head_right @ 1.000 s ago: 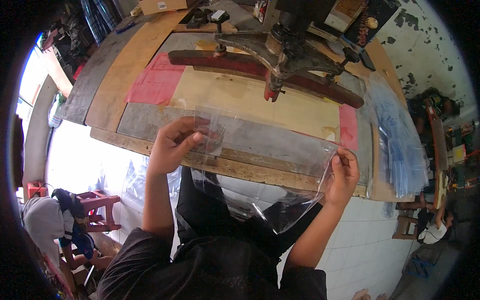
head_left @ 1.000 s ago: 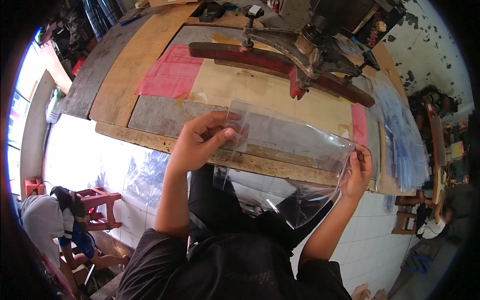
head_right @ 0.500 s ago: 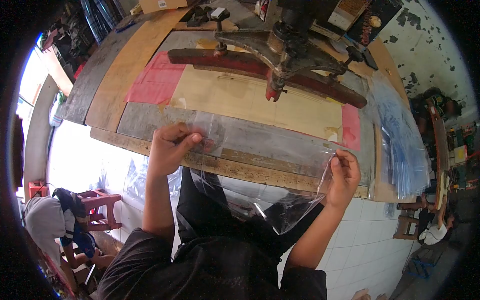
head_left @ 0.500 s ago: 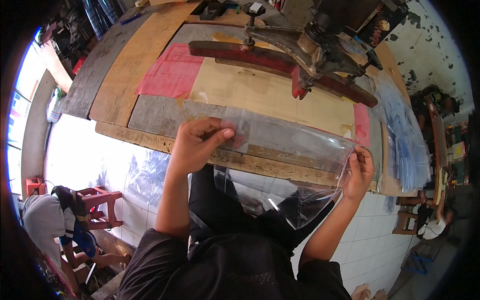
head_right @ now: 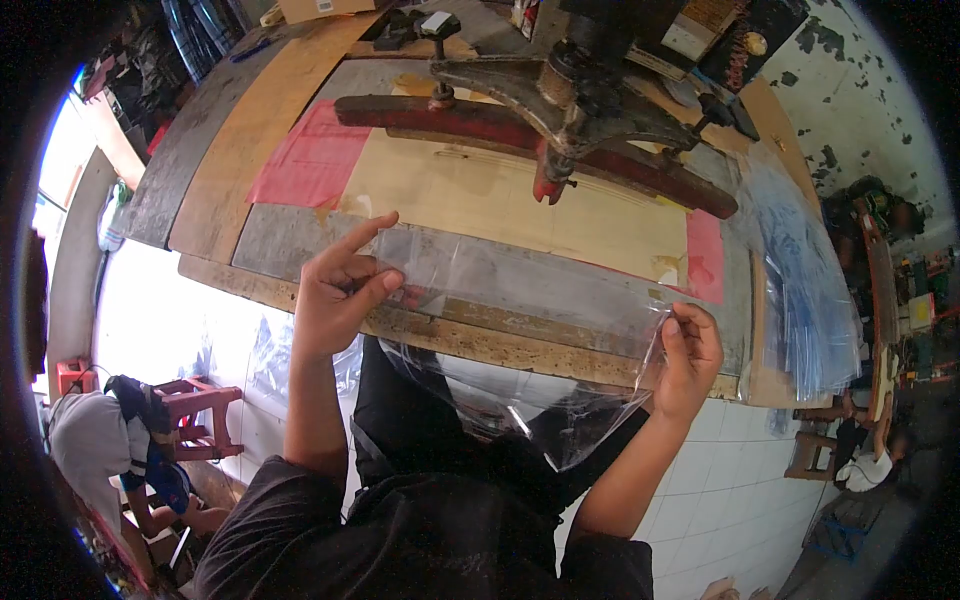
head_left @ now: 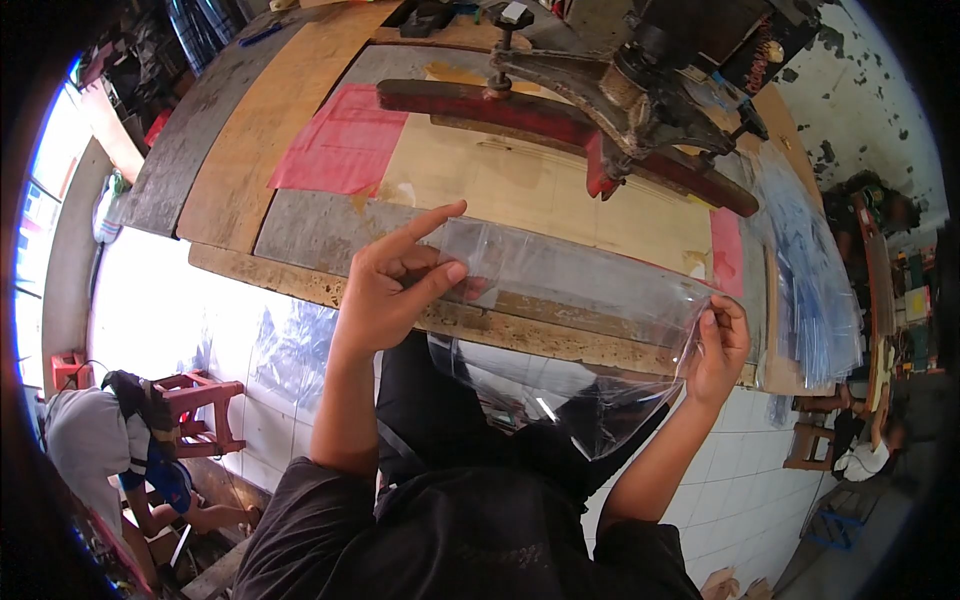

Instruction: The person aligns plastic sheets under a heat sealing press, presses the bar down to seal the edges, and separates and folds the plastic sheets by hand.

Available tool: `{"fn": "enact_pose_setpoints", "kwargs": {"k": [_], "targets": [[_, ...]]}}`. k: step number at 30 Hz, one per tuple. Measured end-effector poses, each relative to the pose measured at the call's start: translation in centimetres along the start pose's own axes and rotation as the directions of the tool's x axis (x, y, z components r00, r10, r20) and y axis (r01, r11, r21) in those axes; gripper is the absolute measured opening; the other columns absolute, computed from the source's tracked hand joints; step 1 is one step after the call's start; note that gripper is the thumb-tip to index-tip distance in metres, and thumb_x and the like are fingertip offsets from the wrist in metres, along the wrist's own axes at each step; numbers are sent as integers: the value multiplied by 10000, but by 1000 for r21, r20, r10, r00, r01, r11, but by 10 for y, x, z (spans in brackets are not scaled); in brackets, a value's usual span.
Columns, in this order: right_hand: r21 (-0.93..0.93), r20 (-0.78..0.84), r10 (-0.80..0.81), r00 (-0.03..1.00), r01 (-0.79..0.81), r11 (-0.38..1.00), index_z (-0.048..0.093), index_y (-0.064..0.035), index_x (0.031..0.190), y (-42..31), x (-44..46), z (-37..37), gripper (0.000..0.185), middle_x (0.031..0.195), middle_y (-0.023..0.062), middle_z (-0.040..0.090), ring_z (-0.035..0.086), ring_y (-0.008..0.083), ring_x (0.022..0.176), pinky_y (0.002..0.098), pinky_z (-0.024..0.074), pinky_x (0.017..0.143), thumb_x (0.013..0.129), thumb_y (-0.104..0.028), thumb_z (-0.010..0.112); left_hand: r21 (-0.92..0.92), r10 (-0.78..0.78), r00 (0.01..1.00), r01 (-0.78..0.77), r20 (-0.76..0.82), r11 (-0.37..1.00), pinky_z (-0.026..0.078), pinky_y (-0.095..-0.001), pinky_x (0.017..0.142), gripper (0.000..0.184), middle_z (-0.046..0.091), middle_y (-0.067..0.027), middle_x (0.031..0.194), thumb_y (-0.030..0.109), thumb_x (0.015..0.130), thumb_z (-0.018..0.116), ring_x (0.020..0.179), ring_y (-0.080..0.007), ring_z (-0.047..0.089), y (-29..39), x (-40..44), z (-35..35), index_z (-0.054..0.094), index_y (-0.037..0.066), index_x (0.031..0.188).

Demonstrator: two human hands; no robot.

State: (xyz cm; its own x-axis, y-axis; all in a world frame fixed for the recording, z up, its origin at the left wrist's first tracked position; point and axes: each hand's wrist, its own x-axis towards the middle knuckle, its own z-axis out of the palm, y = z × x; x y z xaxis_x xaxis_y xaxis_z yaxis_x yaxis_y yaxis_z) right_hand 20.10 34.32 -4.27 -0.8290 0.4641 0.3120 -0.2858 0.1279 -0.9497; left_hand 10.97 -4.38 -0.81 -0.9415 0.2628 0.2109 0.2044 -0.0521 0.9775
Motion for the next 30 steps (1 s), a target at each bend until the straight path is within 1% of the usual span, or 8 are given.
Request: {"fn": "enact_pose_setpoints", "kwargs": {"k": [2, 6, 8, 9, 11, 15, 21, 30], "targets": [[-2, -1, -1, 1000, 1, 1000, 680, 19, 1199, 0, 0, 0, 237, 1040, 14, 664, 589, 71, 923, 208, 458, 806, 982, -67, 725, -48, 2, 999, 0, 47, 999, 604, -304, 858, 513, 778, -129, 913, -54, 1003, 655, 934, -175, 765, -3, 0, -1, 517, -74, 1497], [7, -4, 11, 1000, -11, 1000, 680, 20, 1199, 0, 0, -2, 237, 1047, 19, 664, 590, 75, 931, 211, 456, 817, 981, -63, 724, -63, 4, 995, 2, 104, 998, 595, -296, 854, 420, 779, -130, 930, -24, 1020, 646, 954, -185, 770, -5, 1, -6, 574, -81, 1430], [15, -1, 21, 1000, -21, 1000, 679, 21, 1199, 0, 0, -3, 238, 1050, 21, 664, 591, 78, 933, 213, 456, 821, 981, -62, 724, -48, -60, 993, 65, 104, 997, 589, -290, 852, 307, 778, -133, 961, 16, 1040, 638, 956, -197, 776, -7, -1, -6, 634, -83, 1330], [11, -1, 19, 1000, -19, 1000, 678, 23, 1201, 0, 0, -3, 237, 1053, 23, 664, 592, 79, 935, 216, 458, 825, 983, -59, 721, -48, -61, 993, 67, 104, 997, 589, -290, 852, 307, 778, -133, 961, 16, 1040, 638, 956, -197, 776, -8, -2, -6, 634, -83, 1330], [7, -2, 15, 1000, -15, 1000, 677, 25, 1202, 0, 0, -2, 236, 1057, 25, 664, 593, 81, 937, 218, 461, 829, 984, -56, 718, -82, -50, 994, 58, 93, 995, 597, -296, 849, 206, 771, -132, 971, 47, 1058, 624, 959, -211, 780, -8, -1, -6, 668, -82, 1212], [25, -1, 10, 1000, -10, 1000, 677, 27, 1206, 1, 0, -2, 235, 1057, 28, 663, 594, 83, 936, 220, 464, 828, 985, -45, 710, -170, -70, 995, 80, 67, 982, 608, -306, 851, 175, 766, -132, 967, 67, 1075, 601, 960, -216, 780, -7, -1, -6, 664, -86, 1131], [19, -3, 17, 1000, -16, 1000, 678, 26, 1206, 0, 0, -1, 237, 1047, 25, 663, 592, 81, 930, 214, 459, 822, 982, -43, 710, -113, -121, 990, 128, 67, 985, 616, -319, 853, 192, 764, -140, 958, 77, 1091, 570, 952, -226, 781, -6, -1, -7, 658, -90, 1055], [3, 6, 7, 1000, -7, 1000, 682, 26, 1204, 0, 1, 0, 237, 1037, 23, 663, 594, 80, 925, 213, 460, 819, 979, -44, 711, 22, -56, 997, 55, 61, 998, 608, -316, 856, 179, 765, -142, 941, 74, 1077, 589, 939, -218, 780, -5, 0, -8, 654, -81, 1014]]}}
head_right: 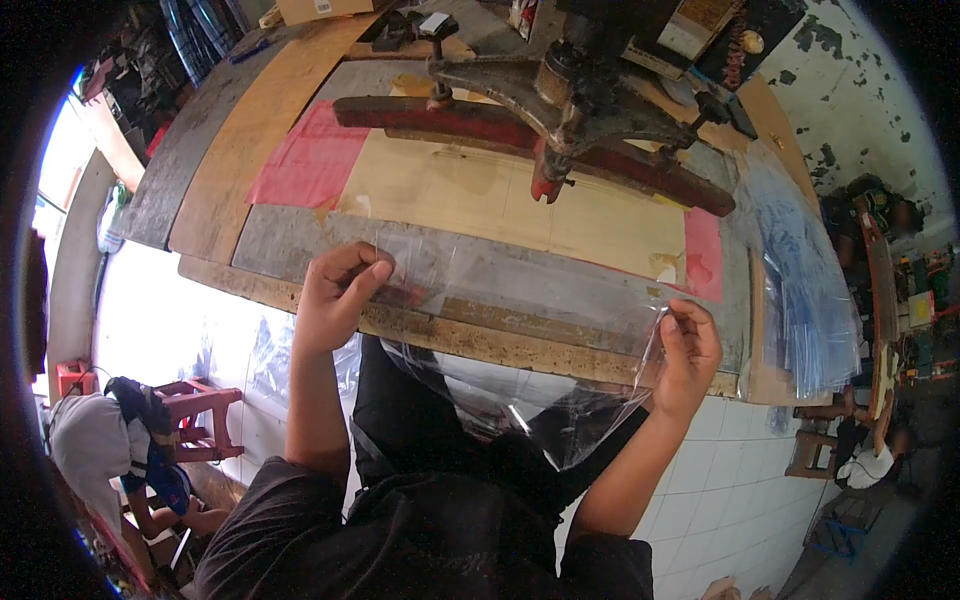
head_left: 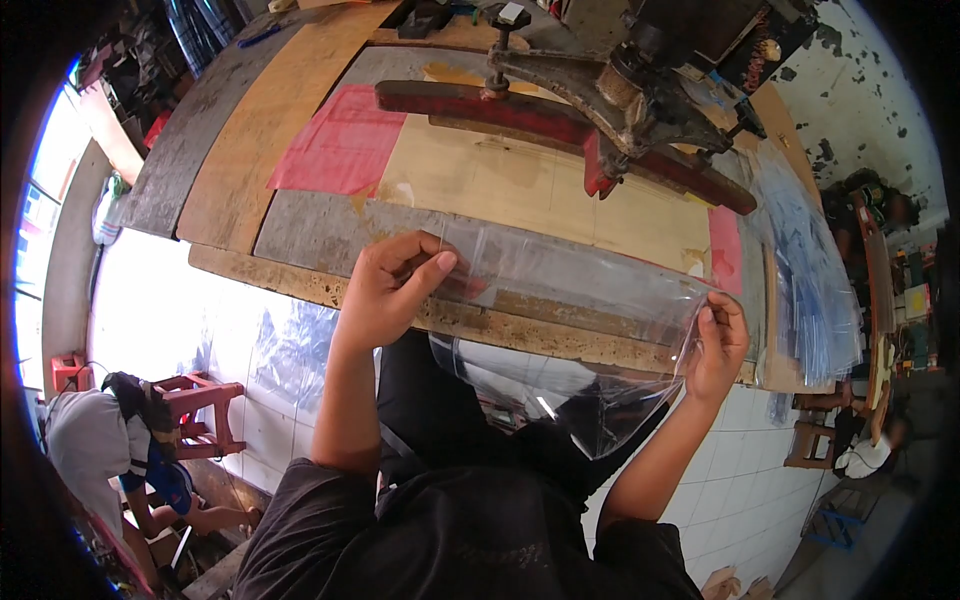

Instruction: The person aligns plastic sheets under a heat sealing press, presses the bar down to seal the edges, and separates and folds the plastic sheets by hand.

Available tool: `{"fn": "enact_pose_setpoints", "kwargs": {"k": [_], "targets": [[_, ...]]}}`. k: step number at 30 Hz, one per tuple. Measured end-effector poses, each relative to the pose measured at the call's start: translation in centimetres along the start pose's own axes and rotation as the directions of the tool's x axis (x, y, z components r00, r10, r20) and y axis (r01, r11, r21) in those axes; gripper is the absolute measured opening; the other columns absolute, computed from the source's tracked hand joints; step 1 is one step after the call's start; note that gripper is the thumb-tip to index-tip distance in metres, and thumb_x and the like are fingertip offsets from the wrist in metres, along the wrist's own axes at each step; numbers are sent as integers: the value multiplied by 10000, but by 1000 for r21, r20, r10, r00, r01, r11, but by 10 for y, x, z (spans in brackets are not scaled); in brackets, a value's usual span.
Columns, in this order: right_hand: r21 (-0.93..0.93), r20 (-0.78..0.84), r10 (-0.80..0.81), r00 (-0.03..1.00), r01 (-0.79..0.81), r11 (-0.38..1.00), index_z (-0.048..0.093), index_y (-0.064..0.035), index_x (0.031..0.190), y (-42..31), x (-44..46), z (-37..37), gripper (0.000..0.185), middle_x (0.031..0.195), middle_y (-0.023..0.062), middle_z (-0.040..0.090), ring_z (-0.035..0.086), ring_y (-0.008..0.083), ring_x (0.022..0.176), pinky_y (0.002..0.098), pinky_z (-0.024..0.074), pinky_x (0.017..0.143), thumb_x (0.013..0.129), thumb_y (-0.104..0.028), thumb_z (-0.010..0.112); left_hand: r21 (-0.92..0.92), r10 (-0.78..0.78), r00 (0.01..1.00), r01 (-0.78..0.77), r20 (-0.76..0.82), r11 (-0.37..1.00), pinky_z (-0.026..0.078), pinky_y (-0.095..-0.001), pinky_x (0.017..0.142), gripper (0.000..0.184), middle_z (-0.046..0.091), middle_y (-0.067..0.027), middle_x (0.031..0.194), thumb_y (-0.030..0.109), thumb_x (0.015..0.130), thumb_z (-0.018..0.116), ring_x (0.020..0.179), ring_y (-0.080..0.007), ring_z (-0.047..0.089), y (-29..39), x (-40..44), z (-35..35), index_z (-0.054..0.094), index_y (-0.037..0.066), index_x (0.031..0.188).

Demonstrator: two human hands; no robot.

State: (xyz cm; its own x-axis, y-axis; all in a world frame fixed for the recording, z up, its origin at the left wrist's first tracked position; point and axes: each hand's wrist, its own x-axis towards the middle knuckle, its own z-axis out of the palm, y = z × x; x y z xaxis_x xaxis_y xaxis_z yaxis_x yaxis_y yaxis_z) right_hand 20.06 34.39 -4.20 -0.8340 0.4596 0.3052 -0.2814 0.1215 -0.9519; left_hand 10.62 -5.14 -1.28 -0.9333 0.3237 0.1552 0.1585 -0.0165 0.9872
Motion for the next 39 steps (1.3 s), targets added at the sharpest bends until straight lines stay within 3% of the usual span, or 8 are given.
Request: {"fn": "enact_pose_setpoints", "kwargs": {"k": [9, 12, 14, 17, 24, 26, 33, 39], "targets": [[22, 11, 4, 1000, -4, 1000, 681, 34, 1201, -4, 0, 4, 236, 1030, 29, 662, 597, 85, 921, 220, 471, 826, 981, -48, 710, -60, -27, 1000, 27, 16, 998, 605, -312, 845, 156, 762, -135, 939, 76, 1071, 604, 942, -217, 779, -4, -1, 1, 642, -75, 1072], [12, 9, -5, 1000, 5, 1000, 682, 33, 1201, -3, 0, 4, 237, 1024, 26, 661, 591, 80, 911, 218, 466, 812, 981, -50, 711, -193, -51, 998, 45, -25, 980, 579, -281, 836, 224, 766, -120, 916, 59, 1056, 618, 920, -181, 769, -4, 0, 5, 599, -60, 1244], [1, 7, -7, 1000, 7, 1000, 683, 33, 1201, -2, 0, 3, 238, 1021, 23, 661, 588, 78, 906, 217, 464, 805, 981, -51, 713, -93, -32, 999, 29, -30, 995, 536, -241, 837, 403, 764, -91, 878, 31, 1031, 632, 897, -115, 731, -3, 1, 4, 520, -35, 1413], [-6, 8, -14, 1000, 14, 1000, 686, 32, 1199, -1, 0, 2, 238, 1016, 20, 663, 586, 75, 904, 216, 463, 804, 979, -53, 716, 8, -10, 1000, 10, -15, 1000, 479, -199, 807, 511, 755, -60, 843, 11, 1009, 645, 838, -49, 655, 0, 1, 1, 482, -24, 1492], [-20, 4, -4, 1000, 4, 1000, 689, 29, 1196, -1, 0, 1, 233, 1011, 19, 661, 589, 71, 897, 211, 470, 793, 981, -57, 717, -42, -40, 998, 38, -39, 998, 425, -195, 735, 515, 736, -30, 820, 4, 998, 659, 749, -21, 544, -3, 1, 3, 508, -16, 1490], [-19, 1, 0, 1000, 0, 1000, 690, 30, 1196, -2, 0, 2, 231, 1012, 20, 662, 591, 72, 897, 211, 473, 791, 982, -55, 716, 54, -7, 1000, 8, -6, 998, 534, -247, 767, 496, 733, -77, 803, -30, 1010, 629, 810, -129, 728, 0, 2, 1, 482, -71, 1482], [-19, -3, -1, 1000, 1, 1000, 685, 31, 1204, -2, 0, 2, 234, 1021, 23, 668, 596, 75, 910, 214, 468, 817, 984, -44, 709, 59, 2, 1000, -1, -20, 998, 545, -262, 766, 499, 742, -88, 812, -31, 1011, 640, 796, -123, 722, -3, 2, 3, 487, -74, 1484], [-1, 12, 1, 1000, -1, 1000, 685, 32, 1208, 1, 0, -1, 241, 1035, 28, 676, 607, 80, 931, 216, 470, 830, 978, -34, 708, -120, -34, 999, 29, -41, 992, 542, -249, 782, 519, 734, -74, 796, -10, 1015, 657, 803, -113, 721, 7, 1, 11, 478, -73, 1498]]}}
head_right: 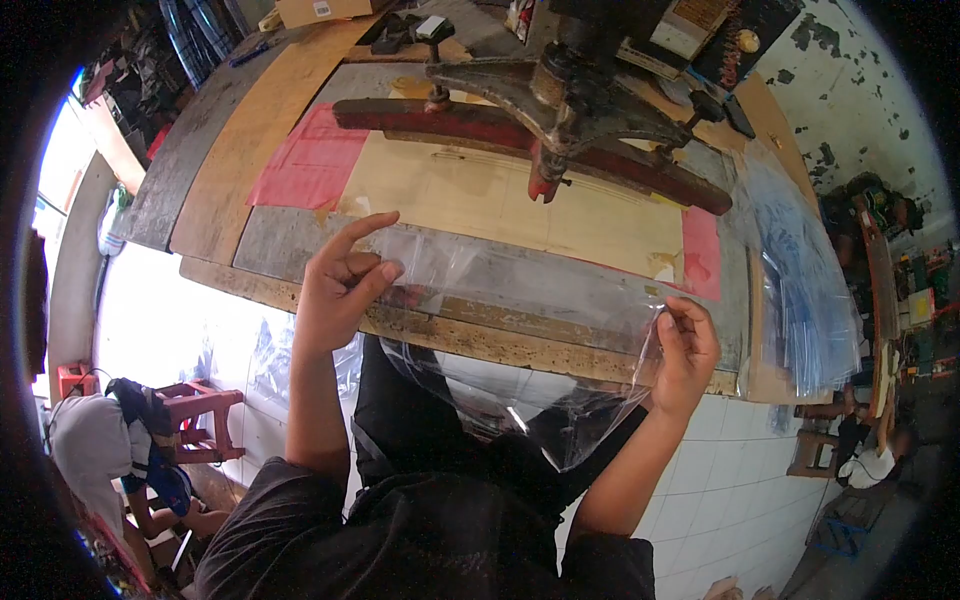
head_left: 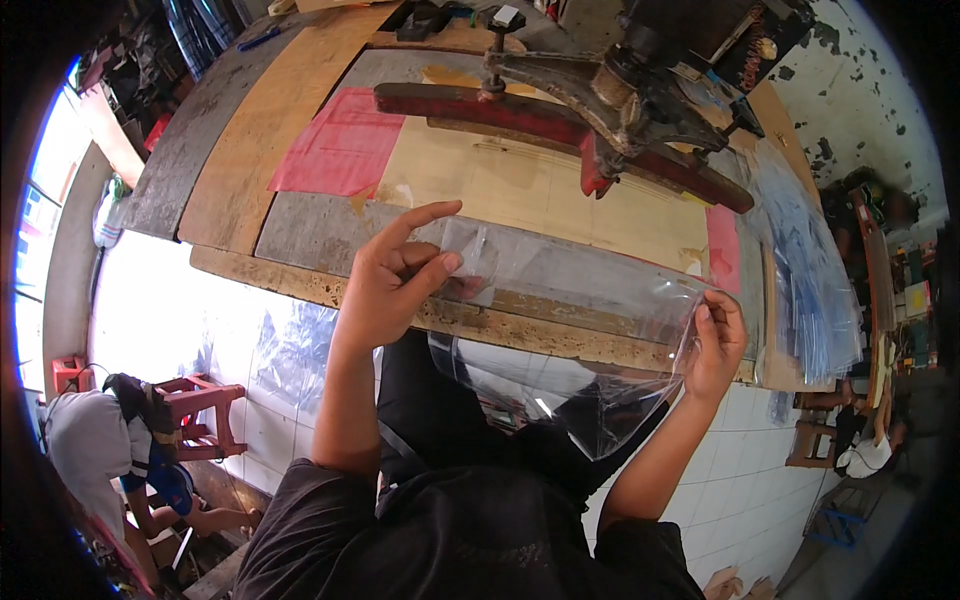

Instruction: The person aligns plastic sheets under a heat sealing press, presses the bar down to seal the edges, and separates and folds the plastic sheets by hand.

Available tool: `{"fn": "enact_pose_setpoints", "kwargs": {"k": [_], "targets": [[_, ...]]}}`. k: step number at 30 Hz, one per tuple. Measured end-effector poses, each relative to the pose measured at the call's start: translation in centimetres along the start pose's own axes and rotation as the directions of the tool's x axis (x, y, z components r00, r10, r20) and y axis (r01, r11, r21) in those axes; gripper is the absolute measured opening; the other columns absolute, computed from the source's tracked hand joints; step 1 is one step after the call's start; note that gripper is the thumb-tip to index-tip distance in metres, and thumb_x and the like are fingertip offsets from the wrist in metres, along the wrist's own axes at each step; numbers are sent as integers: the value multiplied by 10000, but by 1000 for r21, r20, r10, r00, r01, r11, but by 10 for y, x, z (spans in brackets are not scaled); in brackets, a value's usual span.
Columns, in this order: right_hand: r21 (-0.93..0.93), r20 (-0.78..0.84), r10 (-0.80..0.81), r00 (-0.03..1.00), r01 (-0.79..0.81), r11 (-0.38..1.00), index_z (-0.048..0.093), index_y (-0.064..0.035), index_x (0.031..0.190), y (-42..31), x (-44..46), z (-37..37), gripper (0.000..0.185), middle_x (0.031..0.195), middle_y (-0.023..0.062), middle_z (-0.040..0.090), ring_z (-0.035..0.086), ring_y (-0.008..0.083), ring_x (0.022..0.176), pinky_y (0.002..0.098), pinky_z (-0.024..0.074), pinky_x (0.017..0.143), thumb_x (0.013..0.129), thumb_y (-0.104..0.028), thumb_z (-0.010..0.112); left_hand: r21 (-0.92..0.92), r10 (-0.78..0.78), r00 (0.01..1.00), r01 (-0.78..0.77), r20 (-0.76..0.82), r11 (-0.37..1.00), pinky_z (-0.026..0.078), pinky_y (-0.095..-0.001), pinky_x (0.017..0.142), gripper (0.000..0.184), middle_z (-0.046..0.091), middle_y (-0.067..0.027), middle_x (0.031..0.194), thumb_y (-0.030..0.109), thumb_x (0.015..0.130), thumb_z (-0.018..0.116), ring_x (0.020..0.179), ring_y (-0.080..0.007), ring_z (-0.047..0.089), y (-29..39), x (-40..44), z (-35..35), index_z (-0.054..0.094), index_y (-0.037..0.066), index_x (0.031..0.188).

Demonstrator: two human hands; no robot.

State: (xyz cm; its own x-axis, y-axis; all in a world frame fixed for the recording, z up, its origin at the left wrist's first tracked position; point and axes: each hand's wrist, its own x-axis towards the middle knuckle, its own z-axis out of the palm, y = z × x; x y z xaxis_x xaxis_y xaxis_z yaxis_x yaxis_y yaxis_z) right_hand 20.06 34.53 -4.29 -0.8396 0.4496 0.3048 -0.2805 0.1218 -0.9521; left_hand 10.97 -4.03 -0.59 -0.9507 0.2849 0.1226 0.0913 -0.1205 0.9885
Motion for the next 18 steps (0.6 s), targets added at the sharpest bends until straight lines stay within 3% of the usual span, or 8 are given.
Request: {"fn": "enact_pose_setpoints", "kwargs": {"k": [8, 12, 14, 18], "targets": [[9, 6, -1, 1000, 1, 1000, 686, 29, 1213, -2, -1, 1, 238, 1058, 33, 690, 618, 84, 955, 218, 477, 854, 981, -19, 695, 155, 77, 996, -68, -50, 986, 383, -184, 681, 588, 671, -10, 746, -2, 1008, 673, 686, -26, 530, -6, 0, -2, 434, -37, 1544], [23, -6, 17, 1000, -17, 1000, 686, 24, 1215, 0, -1, 0, 238, 1072, 24, 692, 616, 77, 963, 219, 476, 850, 983, -20, 705, 99, 51, 997, -46, -53, 994, 370, -185, 672, 575, 619, 25, 717, -6, 1008, 663, 676, -19, 496, 0, 1, 3, 445, -25, 1539], [18, -13, 29, 1000, -29, 999, 686, 23, 1216, -1, -1, 0, 241, 1076, 22, 692, 614, 74, 964, 219, 476, 850, 982, -24, 712, 249, -5, 998, 19, -59, 968, 351, -187, 657, 540, 586, 44, 707, 1, 1012, 651, 663, -16, 463, 0, 2, -1, 473, -16, 1521], [35, -1, 20, 1000, -20, 999, 686, 22, 1216, -1, 0, 1, 243, 1080, 20, 693, 612, 70, 965, 215, 474, 847, 981, -27, 721, 223, 44, 997, -28, -64, 974, 336, -196, 636, 458, 559, 54, 702, 18, 1037, 636, 665, -8, 431, -8, 2, -1, 525, 5, 1482]]}}
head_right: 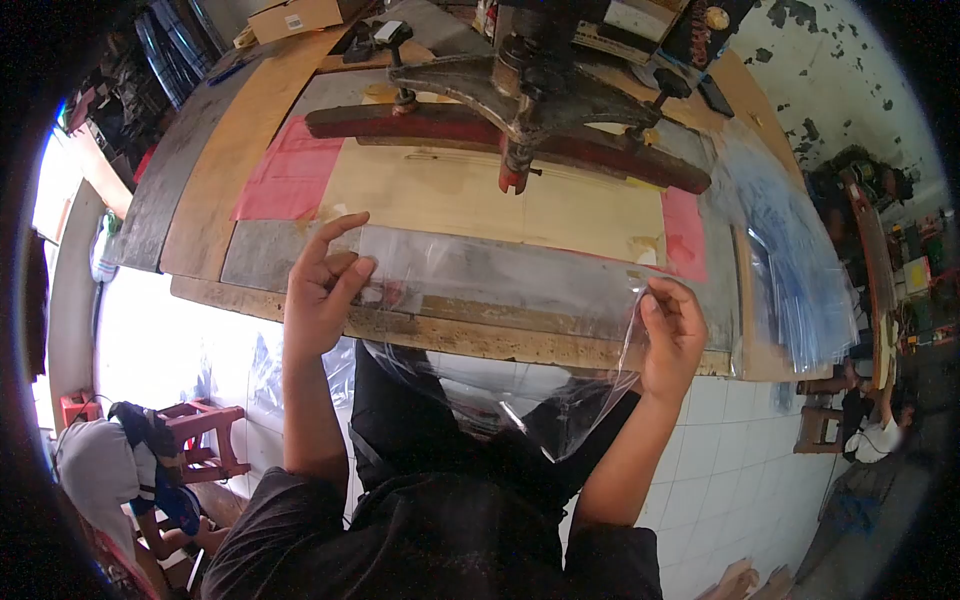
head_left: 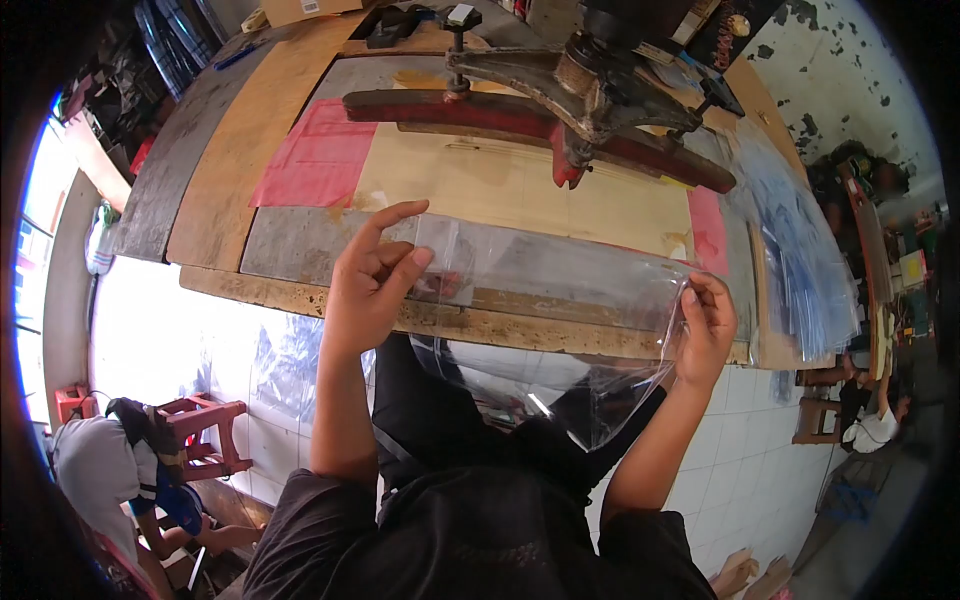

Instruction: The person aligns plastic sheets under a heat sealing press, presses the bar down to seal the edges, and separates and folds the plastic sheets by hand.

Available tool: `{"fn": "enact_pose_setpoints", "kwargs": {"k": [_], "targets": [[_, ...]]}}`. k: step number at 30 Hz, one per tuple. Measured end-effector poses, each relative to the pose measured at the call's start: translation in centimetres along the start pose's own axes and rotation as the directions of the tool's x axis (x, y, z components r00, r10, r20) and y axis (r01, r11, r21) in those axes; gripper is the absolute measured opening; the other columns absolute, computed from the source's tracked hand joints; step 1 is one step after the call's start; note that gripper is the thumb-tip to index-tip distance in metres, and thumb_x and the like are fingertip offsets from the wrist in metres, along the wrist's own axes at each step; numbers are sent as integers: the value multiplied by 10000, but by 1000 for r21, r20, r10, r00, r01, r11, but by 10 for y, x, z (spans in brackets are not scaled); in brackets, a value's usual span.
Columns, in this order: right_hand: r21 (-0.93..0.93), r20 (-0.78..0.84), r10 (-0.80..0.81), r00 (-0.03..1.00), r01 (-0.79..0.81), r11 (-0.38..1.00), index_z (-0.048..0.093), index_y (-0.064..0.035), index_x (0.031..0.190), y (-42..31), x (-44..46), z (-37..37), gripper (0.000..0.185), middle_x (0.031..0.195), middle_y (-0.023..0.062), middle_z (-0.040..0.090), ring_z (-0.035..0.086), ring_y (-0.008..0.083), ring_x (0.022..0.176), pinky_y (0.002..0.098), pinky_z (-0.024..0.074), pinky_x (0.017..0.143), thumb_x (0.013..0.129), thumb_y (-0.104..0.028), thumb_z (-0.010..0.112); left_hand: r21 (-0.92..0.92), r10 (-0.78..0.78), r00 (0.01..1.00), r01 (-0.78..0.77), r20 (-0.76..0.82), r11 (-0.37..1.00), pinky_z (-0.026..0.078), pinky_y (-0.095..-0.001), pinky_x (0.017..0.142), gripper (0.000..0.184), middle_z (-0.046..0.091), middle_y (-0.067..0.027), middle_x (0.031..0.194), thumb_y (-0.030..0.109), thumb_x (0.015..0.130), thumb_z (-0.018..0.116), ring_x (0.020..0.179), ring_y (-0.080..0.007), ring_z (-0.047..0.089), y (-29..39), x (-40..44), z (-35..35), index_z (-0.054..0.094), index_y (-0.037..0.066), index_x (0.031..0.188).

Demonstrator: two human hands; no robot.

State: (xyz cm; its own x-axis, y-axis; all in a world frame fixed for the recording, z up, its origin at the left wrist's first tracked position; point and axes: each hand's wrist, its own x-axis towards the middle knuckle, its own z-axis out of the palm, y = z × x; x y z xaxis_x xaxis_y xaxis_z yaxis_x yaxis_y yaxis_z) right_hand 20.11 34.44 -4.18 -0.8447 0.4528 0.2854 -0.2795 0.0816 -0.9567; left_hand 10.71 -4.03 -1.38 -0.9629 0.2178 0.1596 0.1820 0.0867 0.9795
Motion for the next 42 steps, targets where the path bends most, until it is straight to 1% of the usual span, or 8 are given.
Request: {"fn": "enact_pose_setpoints", "kwargs": {"k": [9, 12, 14, 18, 27, 33, 36, 42], "targets": [[5, 22, 3, 1000, -3, 1000, 687, 24, 1212, -3, 3, 0, 235, 1101, 31, 694, 626, 83, 978, 226, 491, 860, 979, -3, 694, -57, 31, 999, -33, -36, 998, 284, -209, 608, 463, 538, 63, 703, 37, 1042, 639, 659, -9, 403, -5, 2, 3, 518, 13, 1488], [21, 26, 24, 999, -24, 999, 689, 22, 1216, -3, 5, -1, 238, 1119, 31, 696, 628, 88, 981, 234, 497, 866, 979, 0, 689, -12, 46, 999, -47, -20, 999, 289, -208, 607, 468, 531, 61, 699, 40, 1045, 637, 651, -12, 397, -2, 2, 0, 511, 15, 1494], [30, 23, 24, 999, -24, 999, 690, 20, 1219, 0, 6, -3, 241, 1129, 30, 695, 628, 89, 982, 237, 498, 867, 979, -1, 689, 54, 14, 1000, -15, 22, 998, 395, -189, 698, 496, 631, 24, 750, 80, 1058, 614, 711, -21, 518, 2, 2, -1, 469, 7, 1526], [10, 39, 10, 999, -11, 1000, 692, 15, 1225, 2, 7, -4, 246, 1145, 26, 690, 618, 87, 991, 233, 485, 858, 981, -14, 699, -27, 41, 999, -41, -7, 999, 386, -190, 694, 496, 623, 28, 746, 93, 1059, 614, 710, -19, 510, 2, 1, 4, 472, 21, 1529], [8, 56, 11, 998, -11, 1000, 699, 5, 1227, -3, 8, -2, 245, 1074, 6, 675, 597, 77, 958, 225, 463, 847, 989, -51, 714, 66, 42, 999, -43, 14, 997, 369, -195, 677, 451, 573, 48, 746, 100, 1059, 605, 712, -25, 476, 5, 1, -1, 521, 43, 1498], [9, 59, -7, 998, 7, 1000, 705, 1, 1213, -3, 7, -2, 231, 1055, 8, 678, 606, 81, 964, 224, 474, 845, 990, -58, 716, -65, 39, 999, -38, 24, 997, 464, -222, 742, 405, 732, -34, 889, 106, 1062, 631, 805, -46, 594, -4, 2, -1, 565, 44, 1457], [5, 77, -13, 997, 13, 1000, 705, 0, 1209, -5, 9, -3, 226, 1054, 9, 681, 609, 82, 963, 229, 484, 851, 991, -57, 714, -86, -13, 998, 19, 67, 996, 544, -275, 885, 406, 765, -132, 1129, 106, 1080, 589, 1012, -127, 697, -9, 5, -5, 520, -8, 1463], [45, 80, -18, 997, 14, 999, 711, -6, 1200, -8, 8, 1, 212, 1052, 12, 685, 612, 82, 952, 234, 490, 841, 996, -64, 710, -72, -6, 996, 13, 90, 997, 554, -274, 876, 395, 765, -133, 1132, 130, 1082, 592, 1004, -133, 713, -13, 10, -7, 527, -20, 1441]]}}
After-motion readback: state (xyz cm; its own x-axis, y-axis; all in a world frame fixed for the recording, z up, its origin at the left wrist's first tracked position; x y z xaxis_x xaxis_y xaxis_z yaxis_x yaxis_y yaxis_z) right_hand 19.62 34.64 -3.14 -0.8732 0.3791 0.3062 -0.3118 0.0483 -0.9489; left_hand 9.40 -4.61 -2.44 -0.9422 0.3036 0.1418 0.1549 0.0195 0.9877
